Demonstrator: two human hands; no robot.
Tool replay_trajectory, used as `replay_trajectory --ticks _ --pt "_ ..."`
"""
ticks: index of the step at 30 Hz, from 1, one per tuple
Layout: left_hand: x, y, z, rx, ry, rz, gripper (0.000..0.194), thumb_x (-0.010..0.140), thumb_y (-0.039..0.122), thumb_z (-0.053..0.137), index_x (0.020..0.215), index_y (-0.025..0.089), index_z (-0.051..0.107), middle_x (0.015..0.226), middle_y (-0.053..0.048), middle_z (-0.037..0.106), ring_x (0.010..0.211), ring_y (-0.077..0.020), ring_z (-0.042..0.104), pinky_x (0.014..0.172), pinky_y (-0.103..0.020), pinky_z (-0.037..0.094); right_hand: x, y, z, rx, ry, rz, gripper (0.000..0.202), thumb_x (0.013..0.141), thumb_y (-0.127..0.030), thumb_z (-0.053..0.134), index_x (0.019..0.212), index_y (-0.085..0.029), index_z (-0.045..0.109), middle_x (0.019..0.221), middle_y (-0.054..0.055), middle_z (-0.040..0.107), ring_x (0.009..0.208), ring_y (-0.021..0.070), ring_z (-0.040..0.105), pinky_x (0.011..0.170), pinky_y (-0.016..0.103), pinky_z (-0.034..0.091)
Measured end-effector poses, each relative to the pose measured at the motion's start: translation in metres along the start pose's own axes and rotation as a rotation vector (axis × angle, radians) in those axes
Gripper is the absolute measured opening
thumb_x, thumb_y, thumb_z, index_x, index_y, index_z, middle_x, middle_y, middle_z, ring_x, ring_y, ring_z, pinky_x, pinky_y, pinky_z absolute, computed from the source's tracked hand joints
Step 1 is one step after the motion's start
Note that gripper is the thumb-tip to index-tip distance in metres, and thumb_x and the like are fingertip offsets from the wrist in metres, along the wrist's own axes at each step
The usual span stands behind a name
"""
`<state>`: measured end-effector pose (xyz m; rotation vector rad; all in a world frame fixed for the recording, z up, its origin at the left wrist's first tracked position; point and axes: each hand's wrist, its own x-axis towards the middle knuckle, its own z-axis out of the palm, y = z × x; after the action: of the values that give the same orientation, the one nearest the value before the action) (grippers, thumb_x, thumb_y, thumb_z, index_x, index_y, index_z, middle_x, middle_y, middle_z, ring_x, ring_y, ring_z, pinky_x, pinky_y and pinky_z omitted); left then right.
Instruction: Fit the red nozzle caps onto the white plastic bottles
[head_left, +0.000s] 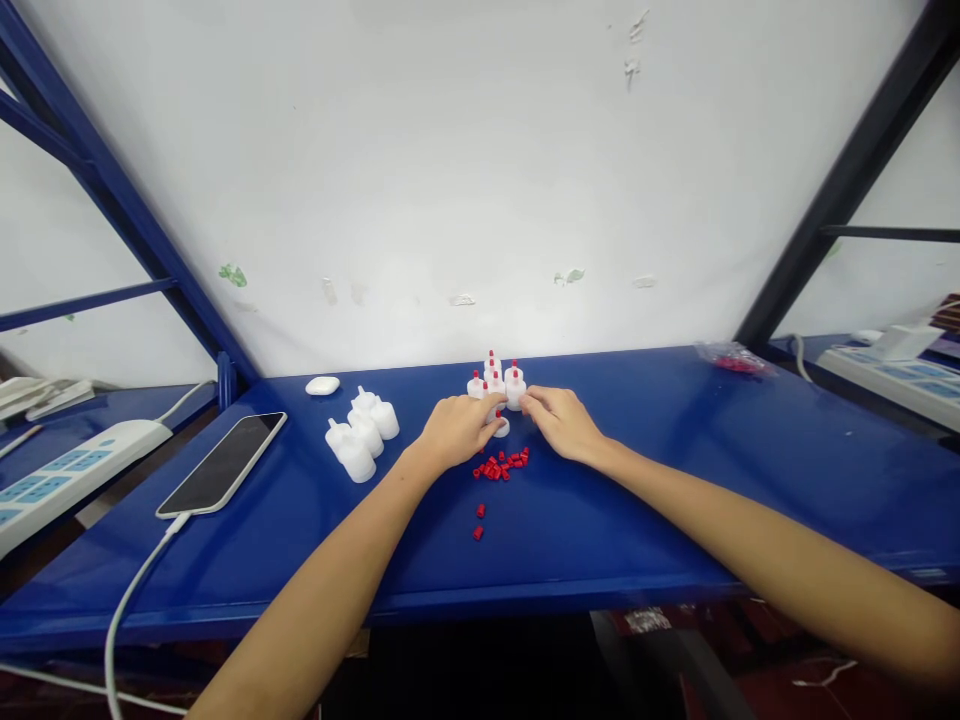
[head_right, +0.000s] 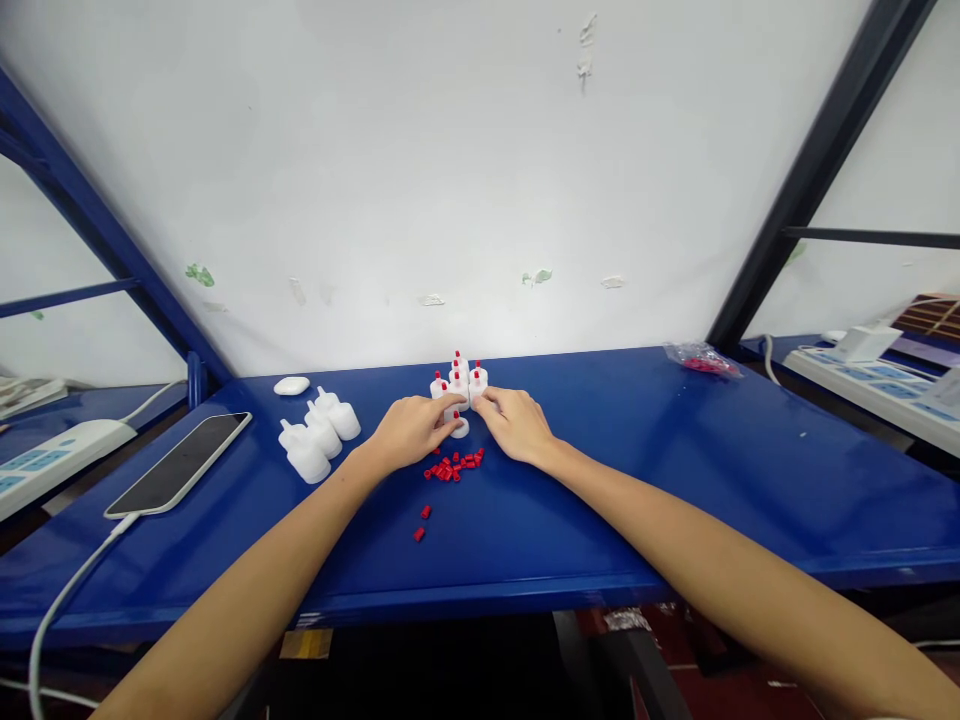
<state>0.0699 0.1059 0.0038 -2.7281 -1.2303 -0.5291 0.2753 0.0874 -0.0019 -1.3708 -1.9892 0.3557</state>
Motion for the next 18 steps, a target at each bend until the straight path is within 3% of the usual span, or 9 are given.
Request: replay_trajectory --ticks 3,6,11,18 --pt "0.0 0.001 -0.004 -0.049 0.036 -0.022 0.031 0.097 0.039 0.052 0.122 0.024 0.062 0.077 -0.003 0.073 0.072 -0.0215 0.068 0.062 -0.026 0.041 -0.001 -0.002 0.001 0.004 0.031 -0.046 0.036 0.093 -0.04 0.038 0.069 -0.02 0.055 0.076 0.003 0.06 0.075 0.0184 0.056 0.07 0.029 0.038" --pt "-0.001 0.0 -0.015 -0.153 0.051 -0.009 0.022 0.096 0.032 0.049 0.104 0.022 0.067 0.071 -0.001 0.07 0.064 -0.0181 0.064 0.061 -0.026 0.04 -0.002 -0.003 0.0 0.055 0.031 -0.059 0.03 0.091 -0.036 0.038 0.069 -0.02 0.051 0.076 0.003 0.059 0.075 0.0184 0.054 0.07 0.03 0.037" --pt "-0.006 -0.012 -0.029 -0.255 -0.158 0.03 0.012 0.08 0.03 0.064 0.076 0.022 0.072 0.06 0.002 0.064 0.051 -0.0133 0.056 0.054 -0.025 0.036 -0.002 -0.002 -0.001 0.138 -0.061 -0.02 0.024 0.09 -0.029 0.033 0.074 -0.022 0.048 0.072 0.0 0.056 0.07 0.0181 0.052 0.067 0.029 0.037" --pt "-0.007 -0.018 -0.024 -0.239 -0.24 0.029 0.011 0.079 0.026 0.065 0.078 0.023 0.075 0.064 0.001 0.067 0.053 -0.0137 0.057 0.053 -0.025 0.034 -0.003 -0.001 0.002 0.066 -0.081 -0.073 0.028 0.097 -0.037 0.033 0.082 -0.022 0.05 0.082 0.002 0.06 0.076 0.0186 0.055 0.071 0.03 0.038"
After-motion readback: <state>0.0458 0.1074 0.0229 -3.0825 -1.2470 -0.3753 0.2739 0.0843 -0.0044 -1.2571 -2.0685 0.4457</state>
